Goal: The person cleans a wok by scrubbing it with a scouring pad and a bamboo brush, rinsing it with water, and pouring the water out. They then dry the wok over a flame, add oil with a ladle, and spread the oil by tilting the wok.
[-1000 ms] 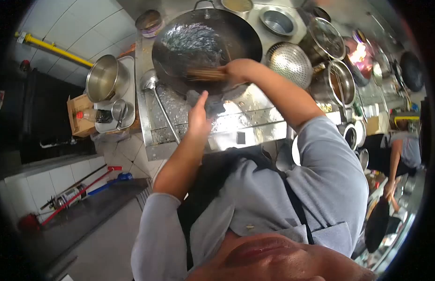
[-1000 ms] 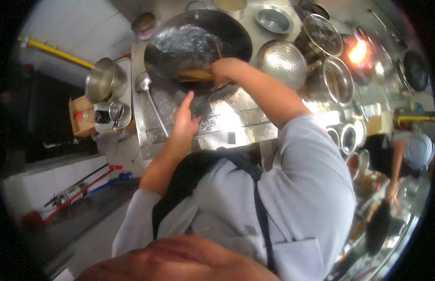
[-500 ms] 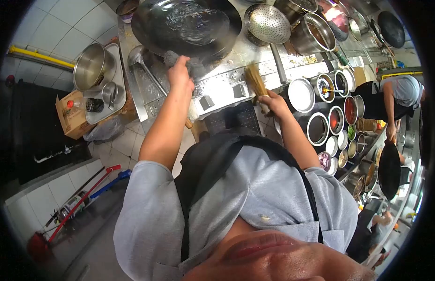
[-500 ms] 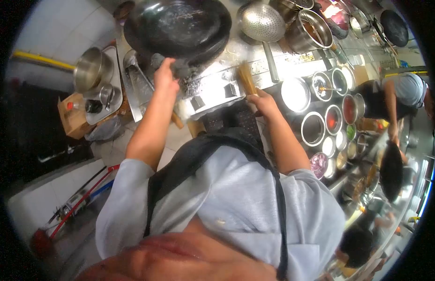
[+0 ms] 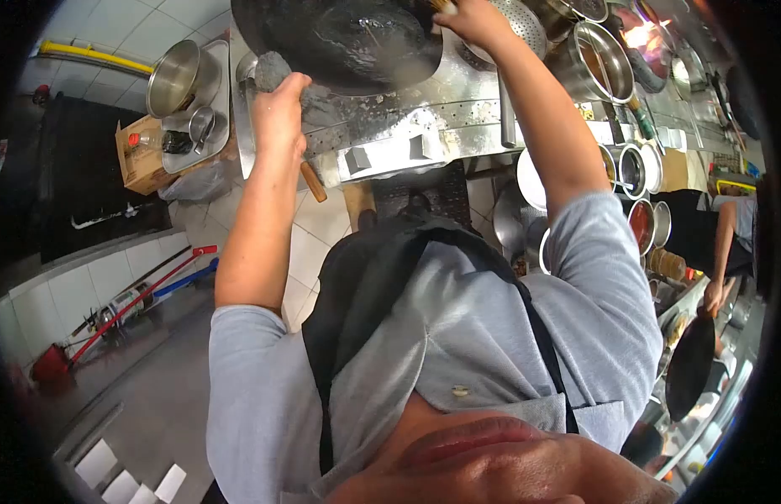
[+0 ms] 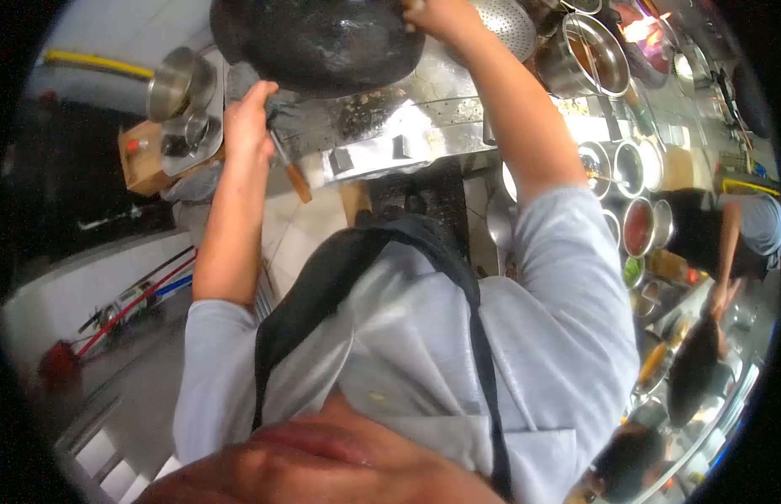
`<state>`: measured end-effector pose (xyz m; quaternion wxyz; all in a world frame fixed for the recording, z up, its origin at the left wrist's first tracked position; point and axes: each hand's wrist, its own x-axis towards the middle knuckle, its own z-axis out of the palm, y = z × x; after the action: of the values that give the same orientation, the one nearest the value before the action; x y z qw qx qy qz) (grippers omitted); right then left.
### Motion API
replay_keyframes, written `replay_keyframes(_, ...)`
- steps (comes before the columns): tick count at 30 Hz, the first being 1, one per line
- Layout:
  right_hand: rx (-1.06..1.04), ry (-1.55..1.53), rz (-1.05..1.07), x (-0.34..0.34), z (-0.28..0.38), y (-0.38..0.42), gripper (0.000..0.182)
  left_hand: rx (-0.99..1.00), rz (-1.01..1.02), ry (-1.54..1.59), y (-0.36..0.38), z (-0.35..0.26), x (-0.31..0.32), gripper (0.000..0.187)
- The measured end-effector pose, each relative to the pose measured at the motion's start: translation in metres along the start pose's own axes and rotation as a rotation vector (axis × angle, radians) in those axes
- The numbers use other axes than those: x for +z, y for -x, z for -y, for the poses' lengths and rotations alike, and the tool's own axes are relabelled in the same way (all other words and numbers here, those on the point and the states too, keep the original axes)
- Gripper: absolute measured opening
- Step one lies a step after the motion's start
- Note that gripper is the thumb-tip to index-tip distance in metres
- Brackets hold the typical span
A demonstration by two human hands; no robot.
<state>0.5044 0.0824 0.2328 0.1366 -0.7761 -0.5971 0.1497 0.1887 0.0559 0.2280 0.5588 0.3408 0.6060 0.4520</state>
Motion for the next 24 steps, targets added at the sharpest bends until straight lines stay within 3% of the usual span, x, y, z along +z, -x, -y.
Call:
replay_keyframes(1,-0.052,0.019,-0.044,0.0,0.005,-0.013,0.053,0.002,-0.007,-0.009,0.004,-0.005,0.006,0.01)
replay_keyframes(3,-0.104,0.032,-0.082,0.003,0.003,-0.037,0.052,0.312,0.024,-0.073,0.011,-0.012,0.019,0.013)
replay_keyframes(5,-0.115,0.166,0.09,0.007,-0.007,-0.062,0.05,0.261,-0.006,-0.193,0.016,-0.022,0.027,0.018)
replay_keyframes(7,-0.102,0.23,0.17,0.009,-0.017,-0.064,0.052,0.548,0.004,-0.513,0.021,-0.032,0.037,0.027)
replay_keyframes(8,-0.069,0.125,0.079,0.013,-0.026,-0.055,0.056,0.518,-0.045,-0.701,0.023,-0.038,0.043,0.034)
replay_keyframes(12,0.059,-0.135,-0.093,0.027,-0.056,-0.019,0.064,0.569,0.01,-0.875,0.06,-0.062,0.077,0.043)
replay_keyframes(15,0.105,-0.025,-0.007,0.047,-0.069,-0.024,0.072,0.648,0.04,-0.906,0.054,-0.053,0.079,0.046)
replay_keyframes(17,0.065,-0.007,-0.012,0.05,-0.064,-0.027,0.07,0.602,0.074,-0.831,0.052,-0.056,0.072,0.048)
replay_keyframes(19,-0.01,-0.058,0.085,0.049,-0.049,-0.037,0.071,0.463,0.015,-0.685,0.034,-0.048,0.047,0.051)
replay_keyframes(21,-0.103,-0.034,0.01,0.049,-0.039,-0.049,0.071,0.236,-0.003,-0.396,0.0,-0.011,-0.001,0.048)
replay_keyframes(23,-0.151,-0.15,-0.058,0.022,-0.015,-0.051,0.062,0.06,-0.239,-0.24,-0.016,0.033,-0.042,0.042)
replay_keyframes(24,-0.169,-0.12,-0.117,0.009,-0.005,-0.056,0.076,0.002,-0.13,-0.098,-0.018,0.047,-0.054,0.039)
